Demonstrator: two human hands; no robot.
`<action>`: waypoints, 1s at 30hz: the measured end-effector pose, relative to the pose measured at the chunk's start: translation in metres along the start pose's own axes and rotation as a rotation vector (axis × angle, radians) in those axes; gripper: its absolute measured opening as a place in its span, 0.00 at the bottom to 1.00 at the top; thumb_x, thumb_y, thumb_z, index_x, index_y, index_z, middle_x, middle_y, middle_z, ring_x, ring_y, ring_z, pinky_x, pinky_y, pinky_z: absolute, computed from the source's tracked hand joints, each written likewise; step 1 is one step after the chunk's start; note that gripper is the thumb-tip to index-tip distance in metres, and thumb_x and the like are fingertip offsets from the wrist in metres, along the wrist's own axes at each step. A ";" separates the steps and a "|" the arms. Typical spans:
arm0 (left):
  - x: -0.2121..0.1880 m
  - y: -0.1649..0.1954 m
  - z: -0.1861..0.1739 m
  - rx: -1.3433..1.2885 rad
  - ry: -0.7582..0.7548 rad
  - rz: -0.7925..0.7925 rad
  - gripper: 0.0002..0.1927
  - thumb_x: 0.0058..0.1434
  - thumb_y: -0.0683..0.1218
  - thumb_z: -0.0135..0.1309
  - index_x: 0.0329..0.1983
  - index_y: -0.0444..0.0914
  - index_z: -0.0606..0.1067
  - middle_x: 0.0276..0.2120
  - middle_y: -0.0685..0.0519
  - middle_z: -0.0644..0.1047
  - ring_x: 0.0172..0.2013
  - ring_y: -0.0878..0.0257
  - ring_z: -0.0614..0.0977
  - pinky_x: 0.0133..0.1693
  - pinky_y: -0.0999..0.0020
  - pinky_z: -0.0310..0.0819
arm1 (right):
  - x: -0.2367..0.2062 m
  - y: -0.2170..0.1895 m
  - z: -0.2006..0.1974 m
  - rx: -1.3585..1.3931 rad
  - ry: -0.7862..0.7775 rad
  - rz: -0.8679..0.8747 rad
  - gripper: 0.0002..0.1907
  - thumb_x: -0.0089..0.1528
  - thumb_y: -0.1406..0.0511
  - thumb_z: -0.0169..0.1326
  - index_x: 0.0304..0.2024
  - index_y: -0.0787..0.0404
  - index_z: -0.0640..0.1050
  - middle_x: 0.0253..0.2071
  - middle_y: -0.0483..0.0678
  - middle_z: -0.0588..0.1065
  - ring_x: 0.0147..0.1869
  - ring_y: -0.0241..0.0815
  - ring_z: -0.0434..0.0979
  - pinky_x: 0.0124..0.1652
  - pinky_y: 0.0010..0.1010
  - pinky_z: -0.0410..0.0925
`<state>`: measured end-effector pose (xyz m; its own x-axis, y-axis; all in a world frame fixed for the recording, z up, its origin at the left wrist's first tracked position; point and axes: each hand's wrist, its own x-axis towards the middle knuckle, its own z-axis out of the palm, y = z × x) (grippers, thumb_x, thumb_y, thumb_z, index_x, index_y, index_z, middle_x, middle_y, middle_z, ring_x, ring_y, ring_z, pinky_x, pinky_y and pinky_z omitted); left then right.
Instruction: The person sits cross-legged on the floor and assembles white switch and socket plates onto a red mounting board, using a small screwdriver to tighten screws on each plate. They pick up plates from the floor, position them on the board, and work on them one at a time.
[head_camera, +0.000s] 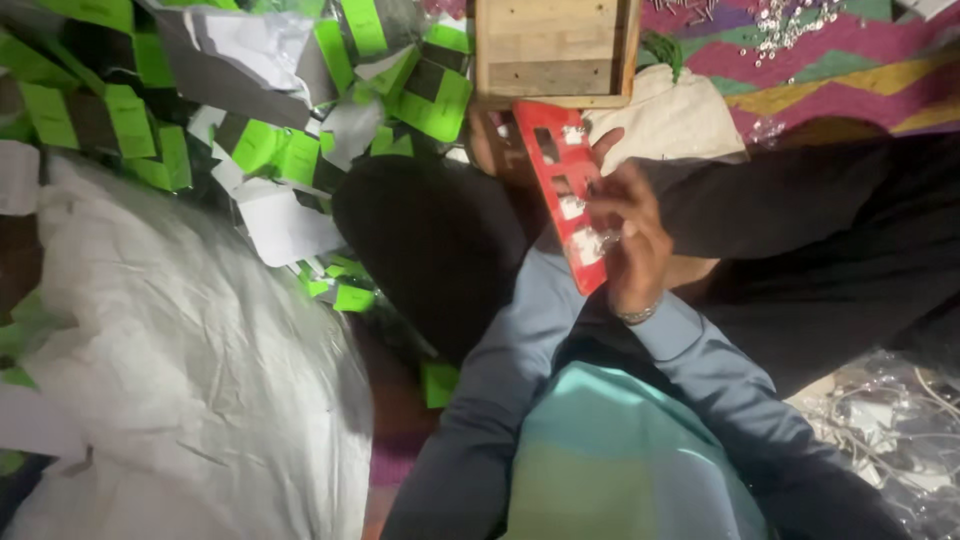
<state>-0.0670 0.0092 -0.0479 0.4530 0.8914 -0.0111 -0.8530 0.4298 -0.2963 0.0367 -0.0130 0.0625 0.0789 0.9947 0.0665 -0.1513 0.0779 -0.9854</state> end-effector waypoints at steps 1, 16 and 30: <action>0.002 0.001 0.000 -0.012 -0.004 -0.008 0.42 0.73 0.60 0.52 0.79 0.35 0.50 0.54 0.36 0.74 0.57 0.51 0.77 0.55 0.62 0.76 | 0.002 -0.001 0.000 -0.060 0.006 0.048 0.29 0.72 0.53 0.37 0.57 0.70 0.75 0.69 0.60 0.62 0.75 0.55 0.61 0.75 0.44 0.50; 0.003 -0.006 -0.002 0.073 0.041 0.044 0.42 0.77 0.59 0.51 0.79 0.31 0.48 0.52 0.38 0.73 0.56 0.52 0.78 0.57 0.66 0.77 | -0.001 -0.001 0.003 0.042 -0.020 0.064 0.23 0.75 0.53 0.44 0.52 0.69 0.72 0.61 0.53 0.68 0.69 0.49 0.67 0.72 0.41 0.59; 0.011 -0.013 0.005 0.177 0.078 0.087 0.39 0.76 0.58 0.51 0.78 0.32 0.51 0.55 0.37 0.73 0.54 0.53 0.80 0.56 0.64 0.78 | 0.024 -0.008 -0.015 -0.532 -0.307 -0.187 0.33 0.72 0.43 0.34 0.52 0.64 0.74 0.51 0.56 0.71 0.58 0.56 0.69 0.57 0.46 0.57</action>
<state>-0.0525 0.0141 -0.0390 0.3885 0.9154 -0.1052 -0.9189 0.3764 -0.1183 0.0548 0.0089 0.0698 -0.2406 0.9479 0.2087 0.3537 0.2858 -0.8906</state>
